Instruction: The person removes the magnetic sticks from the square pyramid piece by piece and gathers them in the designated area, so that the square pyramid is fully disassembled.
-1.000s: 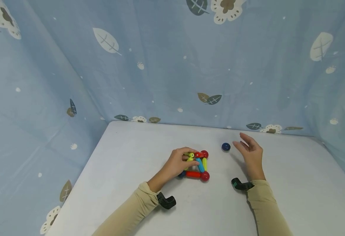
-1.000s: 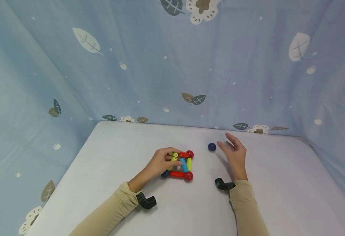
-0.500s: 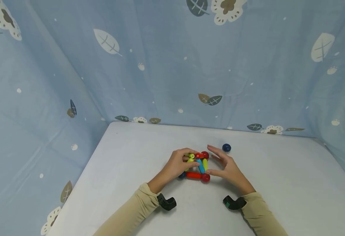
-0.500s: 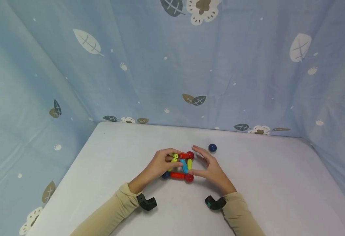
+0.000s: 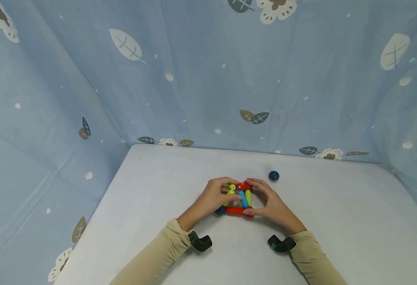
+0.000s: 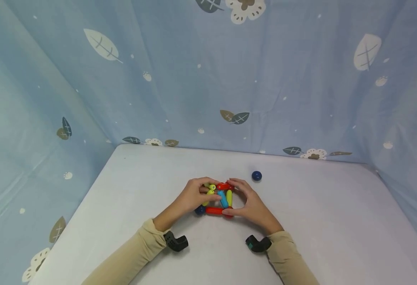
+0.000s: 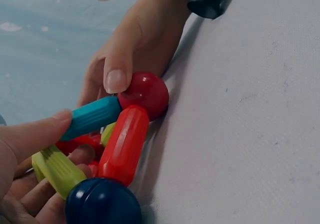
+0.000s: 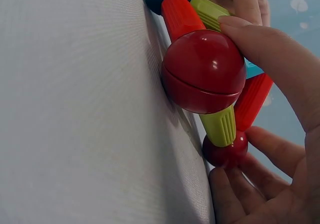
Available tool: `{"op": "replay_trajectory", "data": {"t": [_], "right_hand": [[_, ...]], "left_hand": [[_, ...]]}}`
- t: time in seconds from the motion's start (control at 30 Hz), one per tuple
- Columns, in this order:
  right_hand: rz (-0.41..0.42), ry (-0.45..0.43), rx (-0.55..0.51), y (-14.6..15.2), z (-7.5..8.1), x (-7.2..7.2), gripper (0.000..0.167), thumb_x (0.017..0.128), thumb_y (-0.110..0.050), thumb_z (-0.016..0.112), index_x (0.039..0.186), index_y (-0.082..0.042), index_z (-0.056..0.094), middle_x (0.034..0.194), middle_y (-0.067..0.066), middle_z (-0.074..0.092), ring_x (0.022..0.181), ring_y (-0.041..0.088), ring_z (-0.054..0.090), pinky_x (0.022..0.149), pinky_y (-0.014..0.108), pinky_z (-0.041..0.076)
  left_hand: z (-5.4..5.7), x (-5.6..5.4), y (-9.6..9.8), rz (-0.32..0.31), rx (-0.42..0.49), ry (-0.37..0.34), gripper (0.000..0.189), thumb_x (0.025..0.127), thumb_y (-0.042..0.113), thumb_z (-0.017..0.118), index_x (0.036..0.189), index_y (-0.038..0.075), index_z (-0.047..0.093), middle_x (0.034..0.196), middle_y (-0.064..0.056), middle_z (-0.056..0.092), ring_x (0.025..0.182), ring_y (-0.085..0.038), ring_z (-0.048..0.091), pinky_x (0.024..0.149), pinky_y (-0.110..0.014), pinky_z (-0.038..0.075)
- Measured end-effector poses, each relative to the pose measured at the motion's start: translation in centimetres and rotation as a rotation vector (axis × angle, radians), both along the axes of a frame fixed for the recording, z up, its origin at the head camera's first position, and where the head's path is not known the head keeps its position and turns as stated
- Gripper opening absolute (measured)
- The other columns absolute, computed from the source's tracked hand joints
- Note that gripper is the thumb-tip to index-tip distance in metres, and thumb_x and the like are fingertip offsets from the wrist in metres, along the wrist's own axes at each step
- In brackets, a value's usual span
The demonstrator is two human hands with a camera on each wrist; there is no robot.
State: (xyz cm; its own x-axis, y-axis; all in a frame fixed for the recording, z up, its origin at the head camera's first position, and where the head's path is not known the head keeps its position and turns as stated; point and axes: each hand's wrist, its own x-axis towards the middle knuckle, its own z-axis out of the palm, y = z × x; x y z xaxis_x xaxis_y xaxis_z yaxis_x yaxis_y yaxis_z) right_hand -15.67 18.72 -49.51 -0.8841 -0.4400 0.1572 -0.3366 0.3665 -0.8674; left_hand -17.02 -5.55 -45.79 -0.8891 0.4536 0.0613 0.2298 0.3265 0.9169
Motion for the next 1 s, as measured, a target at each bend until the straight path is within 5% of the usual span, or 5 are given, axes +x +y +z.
{"op": "replay_trajectory", "data": {"t": [0.2,0.37,0.5,0.7,1.0], "right_hand": [[-0.024,0.026,0.018,0.3,0.0,0.0,0.087,0.08,-0.023,0.091,0.154,-0.011,0.047,0.16,0.009,0.042,0.146,0.035,0.045,0.117,0.03,0.042],[-0.025,0.018,0.044,0.2,-0.3,-0.1,0.086,0.08,-0.028,0.091,0.153,-0.014,0.048,0.159,0.007,0.044,0.146,0.034,0.047,0.116,0.048,0.04],[-0.029,0.003,0.051,0.3,-0.2,-0.1,0.087,0.079,-0.031,0.091,0.153,-0.016,0.049,0.16,0.004,0.043,0.147,0.031,0.046,0.116,0.048,0.04],[-0.03,0.008,0.057,0.3,-0.4,-0.1,0.087,0.079,-0.031,0.091,0.153,-0.016,0.049,0.16,0.004,0.043,0.147,0.031,0.046,0.116,0.047,0.04],[-0.022,0.003,0.053,0.1,-0.1,-0.1,0.087,0.08,-0.028,0.091,0.154,-0.013,0.048,0.16,0.005,0.042,0.147,0.031,0.045,0.116,0.028,0.042]], "left_hand": [[0.9,-0.1,-0.3,-0.02,-0.101,0.059,0.057,0.088,0.03,0.083,0.139,0.014,0.064,0.134,-0.007,0.068,0.105,-0.024,0.075,0.083,-0.029,0.061],[2.2,0.6,-1.2,0.048,-0.208,0.14,0.073,0.086,0.033,0.086,0.15,0.019,0.053,0.139,-0.007,0.066,0.1,-0.02,0.074,0.094,-0.043,0.056],[2.7,1.4,-1.7,0.098,-0.272,0.204,0.067,0.084,0.033,0.088,0.138,0.014,0.054,0.122,-0.006,0.068,0.088,-0.016,0.069,0.084,-0.038,0.054],[1.1,2.6,-2.2,0.087,-0.318,0.207,0.049,0.085,0.034,0.087,0.113,0.013,0.053,0.097,-0.002,0.064,0.066,-0.007,0.053,0.059,-0.022,0.044],[0.2,2.4,-2.4,0.069,-0.358,0.245,0.037,0.086,0.025,0.086,0.11,0.016,0.06,0.089,0.01,0.064,0.07,-0.005,0.055,0.064,-0.02,0.046]]}}
